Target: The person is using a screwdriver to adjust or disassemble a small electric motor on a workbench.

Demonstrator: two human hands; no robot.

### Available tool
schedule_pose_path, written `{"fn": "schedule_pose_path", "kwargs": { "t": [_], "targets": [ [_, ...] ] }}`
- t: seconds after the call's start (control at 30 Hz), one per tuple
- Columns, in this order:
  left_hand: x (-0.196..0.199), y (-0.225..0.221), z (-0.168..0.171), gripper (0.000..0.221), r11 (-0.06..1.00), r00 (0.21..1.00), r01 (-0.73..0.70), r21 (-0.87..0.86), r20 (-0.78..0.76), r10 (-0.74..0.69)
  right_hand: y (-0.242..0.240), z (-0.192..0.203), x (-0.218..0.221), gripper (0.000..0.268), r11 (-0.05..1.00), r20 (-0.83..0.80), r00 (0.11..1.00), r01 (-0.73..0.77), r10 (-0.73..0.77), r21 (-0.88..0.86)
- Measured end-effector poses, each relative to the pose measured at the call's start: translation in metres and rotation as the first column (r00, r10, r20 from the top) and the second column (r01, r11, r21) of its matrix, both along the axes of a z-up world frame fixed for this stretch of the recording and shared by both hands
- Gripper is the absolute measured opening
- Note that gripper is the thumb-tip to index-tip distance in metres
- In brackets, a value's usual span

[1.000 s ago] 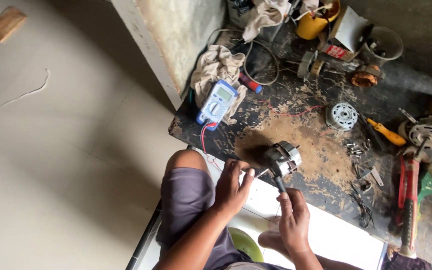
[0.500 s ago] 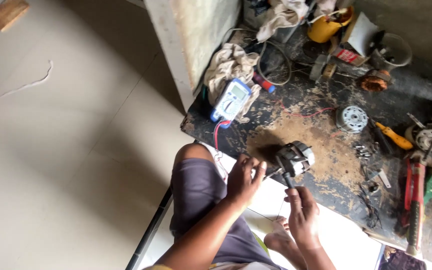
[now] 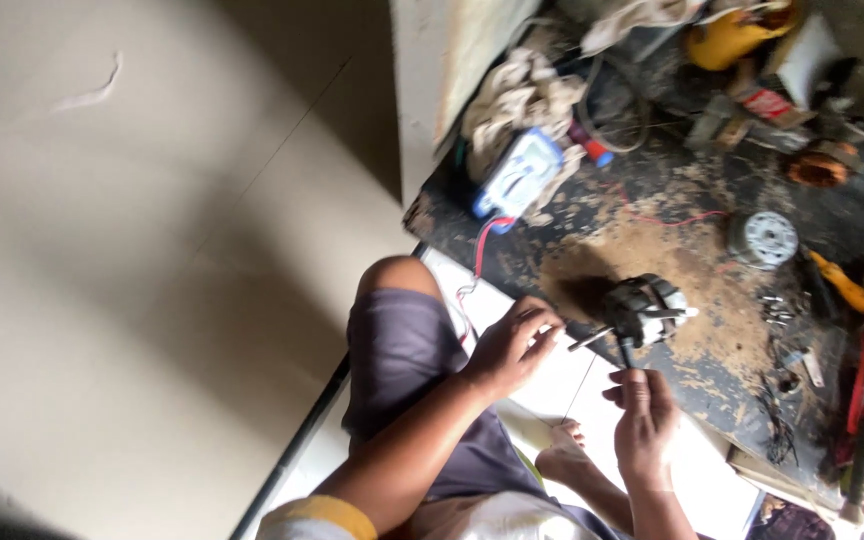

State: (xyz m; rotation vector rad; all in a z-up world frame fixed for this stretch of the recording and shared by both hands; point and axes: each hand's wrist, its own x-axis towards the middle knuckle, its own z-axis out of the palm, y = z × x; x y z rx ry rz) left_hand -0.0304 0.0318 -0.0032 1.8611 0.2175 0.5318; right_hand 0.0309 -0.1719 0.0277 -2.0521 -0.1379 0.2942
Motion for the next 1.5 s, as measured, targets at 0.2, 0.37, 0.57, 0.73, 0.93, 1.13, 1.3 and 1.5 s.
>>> {"fn": "schedule_pose_path", "kwargs": {
  "t": [0.2, 0.37, 0.57, 0.73, 0.93, 1.13, 1.3, 1.5],
  "targets": [
    [-0.014, -0.006, -0.004, 0.030, 1.000, 0.999, 0.019, -0.016, -0.034, -0.020, -0.002, -0.003, -0.002, 0.038, 0.992, 0.142, 0.983, -0.108, 0.116, -0.061],
    [-0.016, -0.006, 0.005, 0.038, 0.996, 0.989, 0.075, 0.047, -0.130, -0.068, 0.004, 0.001, -0.004, 0.031, 0.988, 0.177, 0.972, -0.144, 0.152, -0.058],
    [-0.021, -0.006, 0.005, 0.036, 0.988, 0.989, 0.110, 0.104, -0.111, -0.099, 0.001, -0.006, -0.007, 0.040, 0.991, 0.103, 0.986, -0.130, 0.131, -0.022],
    [-0.019, -0.014, 0.002, 0.034, 0.982, 0.992, 0.049, 0.184, -0.123, -0.027, 0.002, 0.000, -0.008, 0.034, 0.990, 0.062, 0.989, -0.137, 0.136, 0.012],
    [-0.018, -0.020, 0.026, 0.021, 0.959, 0.983, 0.022, 0.284, -0.181, 0.031, 0.009, 0.010, -0.012, 0.033, 0.997, -0.012, 0.997, -0.073, 0.073, 0.041],
    [-0.014, -0.031, 0.023, 0.012, 0.911, 0.981, 0.020, 0.412, -0.186, 0.063, 0.005, 0.013, -0.007, 0.033, 0.995, -0.043, 0.998, -0.041, 0.045, 0.092],
    [-0.008, -0.035, 0.024, 0.019, 0.917, 0.954, 0.050, 0.396, -0.290, 0.073, -0.006, 0.007, -0.001, 0.034, 0.989, -0.123, 0.988, -0.072, 0.089, 0.130],
    [-0.010, -0.043, 0.020, 0.018, 0.928, 0.948, 0.005, 0.372, -0.297, 0.114, -0.016, 0.007, -0.003, 0.032, 0.990, -0.064, 0.993, -0.090, 0.097, 0.111]
  ]
}}
